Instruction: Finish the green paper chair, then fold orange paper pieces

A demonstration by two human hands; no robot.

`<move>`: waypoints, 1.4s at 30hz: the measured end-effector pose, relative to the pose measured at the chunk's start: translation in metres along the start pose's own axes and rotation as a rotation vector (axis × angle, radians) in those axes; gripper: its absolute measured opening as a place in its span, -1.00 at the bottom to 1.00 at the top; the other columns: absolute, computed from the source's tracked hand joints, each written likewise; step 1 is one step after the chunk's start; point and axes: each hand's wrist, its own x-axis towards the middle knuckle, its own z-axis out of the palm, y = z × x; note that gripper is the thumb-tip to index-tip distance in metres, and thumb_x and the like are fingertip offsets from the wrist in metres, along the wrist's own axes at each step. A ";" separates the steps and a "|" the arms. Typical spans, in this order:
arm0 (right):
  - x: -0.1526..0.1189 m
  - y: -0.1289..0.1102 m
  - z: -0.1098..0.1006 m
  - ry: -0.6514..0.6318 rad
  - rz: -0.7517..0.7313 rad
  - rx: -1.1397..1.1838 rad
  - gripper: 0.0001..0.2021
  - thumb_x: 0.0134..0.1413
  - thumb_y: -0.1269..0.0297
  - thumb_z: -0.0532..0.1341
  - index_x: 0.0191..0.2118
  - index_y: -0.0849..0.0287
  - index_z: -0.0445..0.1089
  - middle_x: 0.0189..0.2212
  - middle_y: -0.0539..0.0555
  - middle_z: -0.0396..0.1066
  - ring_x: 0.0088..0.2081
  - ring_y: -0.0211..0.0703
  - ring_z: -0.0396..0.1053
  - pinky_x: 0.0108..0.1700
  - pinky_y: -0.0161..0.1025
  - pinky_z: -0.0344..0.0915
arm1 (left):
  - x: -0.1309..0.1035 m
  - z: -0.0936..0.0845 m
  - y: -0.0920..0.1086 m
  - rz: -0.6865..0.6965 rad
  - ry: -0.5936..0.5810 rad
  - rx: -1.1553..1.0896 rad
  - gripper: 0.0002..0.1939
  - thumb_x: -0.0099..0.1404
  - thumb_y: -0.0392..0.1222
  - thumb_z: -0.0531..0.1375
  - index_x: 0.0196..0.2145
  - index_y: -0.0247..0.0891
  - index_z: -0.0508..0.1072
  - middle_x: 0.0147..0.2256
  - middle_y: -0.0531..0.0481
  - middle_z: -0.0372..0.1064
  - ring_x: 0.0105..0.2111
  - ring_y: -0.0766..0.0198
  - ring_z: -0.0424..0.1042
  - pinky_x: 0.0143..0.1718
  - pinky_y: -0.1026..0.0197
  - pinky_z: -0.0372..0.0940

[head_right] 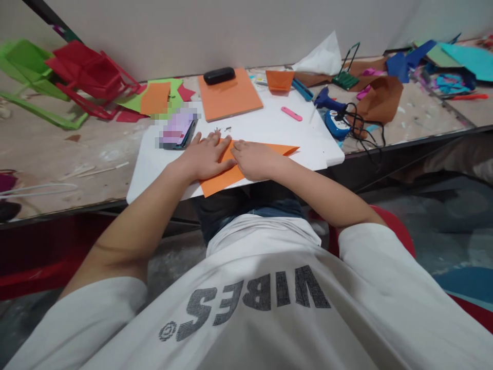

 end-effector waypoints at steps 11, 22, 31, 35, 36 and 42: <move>-0.067 0.003 -0.040 -0.302 0.275 -0.008 -0.17 0.75 -0.02 -0.02 0.74 0.62 0.10 0.78 0.56 -0.02 0.81 0.44 0.02 0.81 0.34 0.04 | -0.005 -0.013 0.010 -0.027 -0.098 0.042 0.01 0.72 0.48 -0.09 0.85 -0.12 -0.10 0.83 -0.34 -0.27 0.85 -0.31 -0.30 0.80 -0.47 -0.33; -0.185 0.004 -0.062 -0.048 0.355 -0.321 -0.44 0.69 0.04 0.16 0.37 0.47 0.58 0.36 0.60 0.63 0.31 0.43 0.65 0.36 0.27 0.51 | -0.005 -0.012 0.010 -0.036 -0.104 0.057 0.00 0.73 0.48 -0.09 0.84 -0.10 -0.09 0.83 -0.38 -0.30 0.84 -0.40 -0.25 0.78 -0.53 -0.26; -0.240 -0.017 0.087 -0.316 0.424 0.311 -0.76 0.56 0.40 0.21 -0.06 0.21 0.68 -0.06 0.26 0.73 -0.13 -0.02 0.58 -0.01 -0.14 0.35 | -0.005 -0.010 0.008 -0.042 -0.088 0.026 -0.04 0.73 0.47 -0.05 0.84 -0.01 -0.05 0.84 -0.33 -0.36 0.83 -0.44 -0.26 0.78 -0.53 -0.29; -0.250 -0.013 0.096 -0.337 0.575 0.379 -0.70 0.44 0.56 0.15 -0.07 0.21 0.65 -0.07 0.27 0.70 -0.04 0.04 0.62 0.08 -0.14 0.41 | -0.007 -0.011 0.010 -0.046 -0.088 -0.006 -0.06 0.73 0.46 -0.04 0.84 0.04 -0.04 0.84 -0.28 -0.35 0.84 -0.40 -0.24 0.78 -0.55 -0.29; -0.254 -0.014 0.092 -0.353 0.579 0.413 -0.66 0.38 0.61 0.14 -0.07 0.19 0.66 -0.06 0.25 0.70 -0.01 0.03 0.62 0.11 -0.15 0.43 | -0.007 -0.011 0.010 -0.047 -0.086 -0.012 -0.06 0.73 0.46 -0.04 0.84 0.05 -0.04 0.84 -0.26 -0.35 0.84 -0.39 -0.25 0.78 -0.56 -0.30; -0.283 -0.018 0.061 -0.475 0.582 0.614 -0.63 0.22 0.52 0.30 0.12 0.16 0.57 -0.01 0.17 0.70 -0.02 -0.05 0.64 0.05 -0.22 0.49 | -0.006 -0.008 0.007 -0.056 -0.083 -0.040 -0.05 0.72 0.46 -0.02 0.84 0.03 -0.03 0.84 -0.27 -0.39 0.84 -0.39 -0.31 0.77 -0.61 -0.31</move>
